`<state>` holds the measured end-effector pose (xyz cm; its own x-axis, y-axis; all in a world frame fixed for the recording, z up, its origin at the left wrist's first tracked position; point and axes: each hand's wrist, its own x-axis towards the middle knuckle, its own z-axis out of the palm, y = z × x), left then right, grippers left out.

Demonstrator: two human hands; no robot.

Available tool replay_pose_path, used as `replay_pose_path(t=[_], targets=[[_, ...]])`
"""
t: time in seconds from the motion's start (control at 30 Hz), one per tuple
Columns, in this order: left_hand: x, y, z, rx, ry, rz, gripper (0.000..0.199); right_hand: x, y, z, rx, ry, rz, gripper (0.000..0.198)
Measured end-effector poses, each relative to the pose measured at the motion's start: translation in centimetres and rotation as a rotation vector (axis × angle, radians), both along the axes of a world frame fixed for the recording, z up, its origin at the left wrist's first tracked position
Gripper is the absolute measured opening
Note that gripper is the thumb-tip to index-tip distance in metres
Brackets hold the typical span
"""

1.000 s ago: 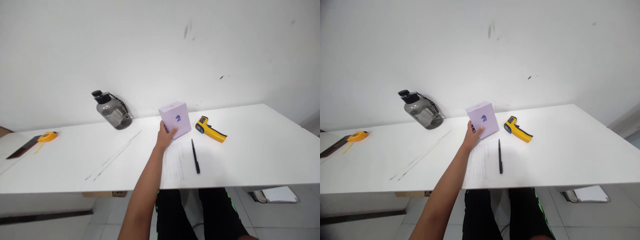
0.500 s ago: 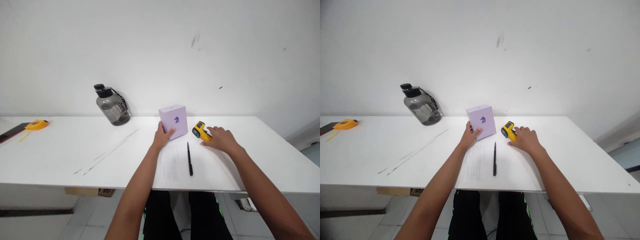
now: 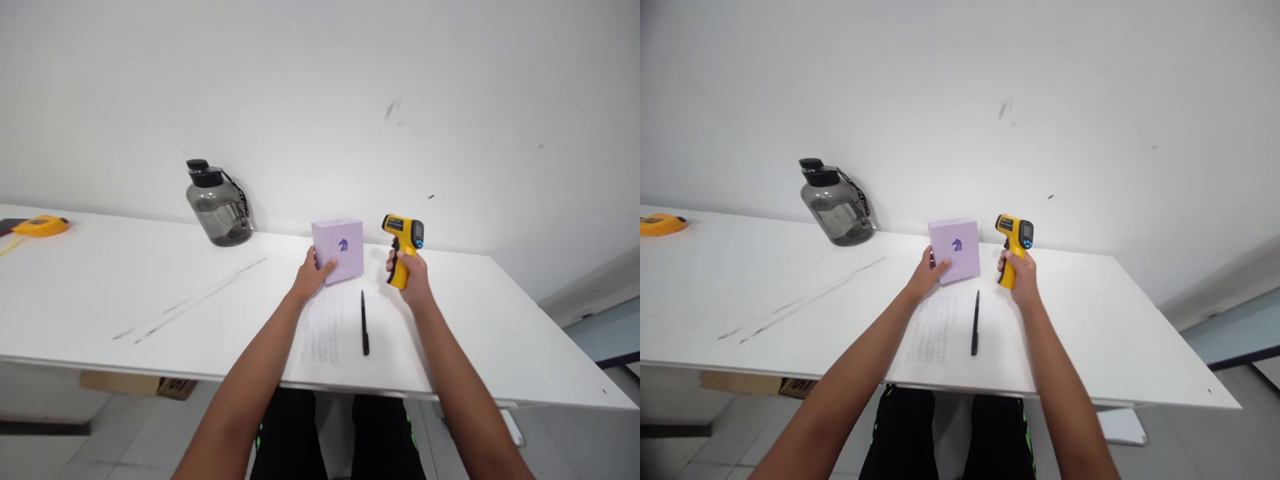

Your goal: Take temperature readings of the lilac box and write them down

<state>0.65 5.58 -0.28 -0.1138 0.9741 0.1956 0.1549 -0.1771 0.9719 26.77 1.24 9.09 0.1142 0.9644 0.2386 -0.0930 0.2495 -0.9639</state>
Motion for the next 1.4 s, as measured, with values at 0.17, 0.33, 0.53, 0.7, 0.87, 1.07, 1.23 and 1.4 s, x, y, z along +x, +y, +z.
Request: replay_pose_path(t=[0.17,0.33,0.53,0.7,0.87,1.07,1.23,1.4], targets=[[0.2,-0.1,0.2,-0.047,-0.004,-0.022,0.100,-5.9,-1.9,-1.6,0.000,0.147,-0.064,0.047],[0.1,-0.1,0.2,-0.020,-0.022,-0.043,0.097,-6.8,-2.7,-3.6,-0.012,-0.186,-0.041,0.038],[0.0,0.4,-0.7,-0.033,-0.129,0.010,0.103,-7.3,-2.8,-4.2,-0.043,-0.152,-0.002,0.037],[-0.1,0.4,-1.0,-0.014,-0.159,-0.016,0.097,-7.9,-3.0,-4.6,-0.073,-0.141,0.036,0.033],[-0.2,0.4,-0.9,-0.009,-0.167,-0.017,0.099,-8.0,-3.4,-4.0,-0.070,-0.146,0.046,0.030],[-0.1,0.3,-0.4,0.012,-0.178,-0.043,0.097,-8.0,-3.7,-3.7,-0.096,-0.186,0.053,0.031],[0.1,-0.1,0.2,0.028,-0.164,-0.056,0.087,-7.8,-3.6,-3.7,-0.122,-0.221,0.074,0.029],[0.2,-0.3,0.6,0.025,-0.153,-0.045,0.085,-7.6,-3.4,-3.7,-0.132,-0.267,0.068,0.023]])
